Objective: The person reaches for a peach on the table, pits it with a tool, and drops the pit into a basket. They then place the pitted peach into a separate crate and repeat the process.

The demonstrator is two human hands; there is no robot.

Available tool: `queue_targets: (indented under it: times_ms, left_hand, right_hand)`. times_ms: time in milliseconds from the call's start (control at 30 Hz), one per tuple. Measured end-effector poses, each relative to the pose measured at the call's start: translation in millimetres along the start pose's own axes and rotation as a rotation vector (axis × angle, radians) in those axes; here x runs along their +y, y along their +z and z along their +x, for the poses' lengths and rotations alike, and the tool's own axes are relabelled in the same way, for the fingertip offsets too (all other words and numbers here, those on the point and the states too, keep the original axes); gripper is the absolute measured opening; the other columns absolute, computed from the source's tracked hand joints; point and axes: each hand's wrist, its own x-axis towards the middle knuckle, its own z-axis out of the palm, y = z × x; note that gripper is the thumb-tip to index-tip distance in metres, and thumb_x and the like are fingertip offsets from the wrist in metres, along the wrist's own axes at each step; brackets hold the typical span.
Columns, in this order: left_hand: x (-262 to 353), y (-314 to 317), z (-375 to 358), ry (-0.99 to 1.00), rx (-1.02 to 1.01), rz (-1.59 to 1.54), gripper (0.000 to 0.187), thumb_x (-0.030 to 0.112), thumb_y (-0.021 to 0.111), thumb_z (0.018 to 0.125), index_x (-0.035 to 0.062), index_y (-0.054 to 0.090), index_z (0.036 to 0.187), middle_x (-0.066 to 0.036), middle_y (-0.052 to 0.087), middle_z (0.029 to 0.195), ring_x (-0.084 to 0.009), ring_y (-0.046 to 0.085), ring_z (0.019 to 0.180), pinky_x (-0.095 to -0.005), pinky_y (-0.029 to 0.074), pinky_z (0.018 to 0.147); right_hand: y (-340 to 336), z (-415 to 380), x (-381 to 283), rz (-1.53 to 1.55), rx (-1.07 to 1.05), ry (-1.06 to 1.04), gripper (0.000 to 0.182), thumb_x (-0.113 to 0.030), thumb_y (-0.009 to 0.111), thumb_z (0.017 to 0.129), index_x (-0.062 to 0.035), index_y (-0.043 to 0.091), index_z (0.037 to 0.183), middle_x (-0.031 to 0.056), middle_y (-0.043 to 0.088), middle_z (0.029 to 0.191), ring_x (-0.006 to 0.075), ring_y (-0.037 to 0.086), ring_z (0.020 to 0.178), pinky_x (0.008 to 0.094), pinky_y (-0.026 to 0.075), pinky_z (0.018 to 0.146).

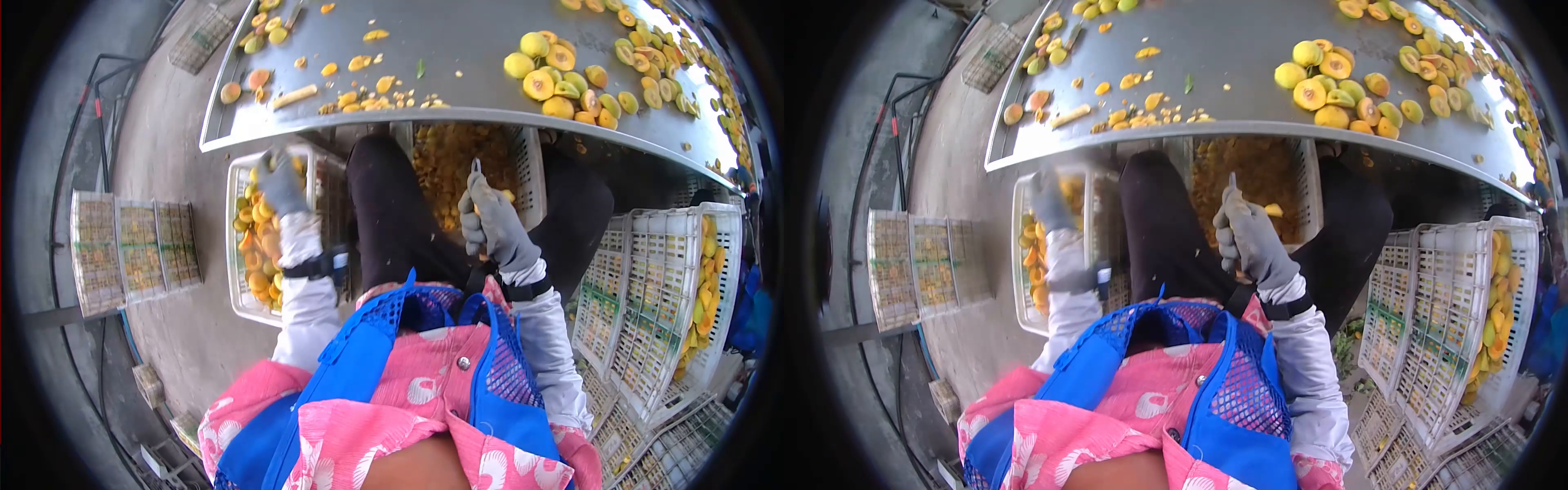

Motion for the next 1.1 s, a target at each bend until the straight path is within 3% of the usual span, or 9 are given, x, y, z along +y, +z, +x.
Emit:
queue_targets:
  times_ms: [100,167,300,433,633,733,767,867,1100]
  left_hand:
    - [53,-8,0,0.214,0.304,0.540,0.028,0.014,0.069,0.083,0.0035,0.066,0.109,-0.017,0.067,0.101,-0.0293,0.064,0.094,-0.0385,0.051,0.087]
    - [70,35,-7,0.512,0.131,0.167,0.026,0.013,0.066,0.085,0.0057,0.066,0.110,-0.016,0.067,0.105,-0.0294,0.062,0.100,-0.0378,0.049,0.090]
    - [158,155,-86,0.470,-0.937,-0.157,0.033,0.016,0.061,0.087,0.0076,0.062,0.120,-0.015,0.064,0.112,-0.0292,0.062,0.103,-0.0377,0.049,0.090]
    - [218,266,-125,1.124,-0.930,0.190,0.044,0.023,0.065,0.082,0.0132,0.059,0.124,-0.017,0.059,0.121,-0.0328,0.058,0.111,-0.0398,0.049,0.092]
    - [229,336,-130,1.173,-1.202,0.574,0.047,0.023,0.067,0.082,0.0039,0.053,0.123,-0.018,0.058,0.122,-0.0345,0.060,0.104,-0.0393,0.048,0.091]
    - [231,309,-118,0.618,-1.366,0.455,0.047,0.028,0.067,0.084,0.0044,0.053,0.122,-0.014,0.062,0.112,-0.0277,0.064,0.090,-0.0376,0.053,0.079]
    - [231,287,-112,-0.039,-1.610,0.002,0.041,0.020,0.068,0.086,0.0033,0.053,0.121,-0.011,0.064,0.109,-0.0184,0.065,0.086,-0.0312,0.054,0.069]
    - [200,216,-118,-0.229,-1.610,-0.679,0.035,0.011,0.065,0.090,0.0033,0.050,0.120,-0.009,0.063,0.110,-0.0124,0.062,0.089,-0.0251,0.054,0.070]
    - [220,107,-157,-0.117,-1.471,-0.373,0.040,0.005,0.060,0.092,0.0021,0.036,0.123,-0.014,0.062,0.111,-0.0174,0.062,0.098,-0.0292,0.055,0.080]
  right_hand:
    - [-15,12,6,0.047,0.107,-0.012,0.048,-0.054,0.045,0.098,-0.0087,0.049,0.082,-0.0023,0.041,0.056,0.0081,0.035,0.039,0.0271,0.033,0.037]
    - [-19,20,12,0.089,0.111,-0.020,0.050,-0.054,0.047,0.097,-0.0079,0.050,0.080,-0.0014,0.042,0.056,0.0091,0.038,0.039,0.0276,0.036,0.036]
    - [-28,15,17,0.100,0.178,-0.044,0.047,-0.050,0.047,0.099,-0.0071,0.052,0.079,0.0001,0.045,0.051,0.0108,0.039,0.036,0.0271,0.033,0.035]
    - [-52,-1,15,0.132,0.225,-0.018,0.044,-0.048,0.041,0.101,-0.0103,0.050,0.081,-0.0021,0.042,0.052,0.0092,0.036,0.039,0.0258,0.031,0.037]
    - [-73,-1,0,0.034,0.314,-0.170,0.045,-0.049,0.046,0.100,-0.0117,0.049,0.074,-0.0048,0.042,0.055,0.0062,0.040,0.043,0.0241,0.033,0.040]
    - [-62,10,-21,0.022,0.367,-0.149,0.040,-0.043,0.048,0.100,-0.0115,0.052,0.076,-0.0053,0.044,0.058,0.0057,0.041,0.045,0.0242,0.033,0.040]
    - [-59,15,-24,0.114,0.335,-0.157,0.034,-0.037,0.051,0.100,-0.0103,0.053,0.079,-0.0054,0.045,0.060,0.0054,0.042,0.046,0.0239,0.036,0.042]
    - [-35,2,-47,0.051,0.303,-0.239,0.029,-0.034,0.053,0.100,-0.0107,0.054,0.082,-0.0064,0.046,0.061,0.0045,0.041,0.048,0.0231,0.037,0.045]
    - [-8,-5,-34,-0.525,0.476,-0.641,0.031,-0.029,0.054,0.100,0.0013,0.055,0.091,0.0144,0.058,0.065,0.0254,0.057,0.054,0.0354,0.044,0.053]
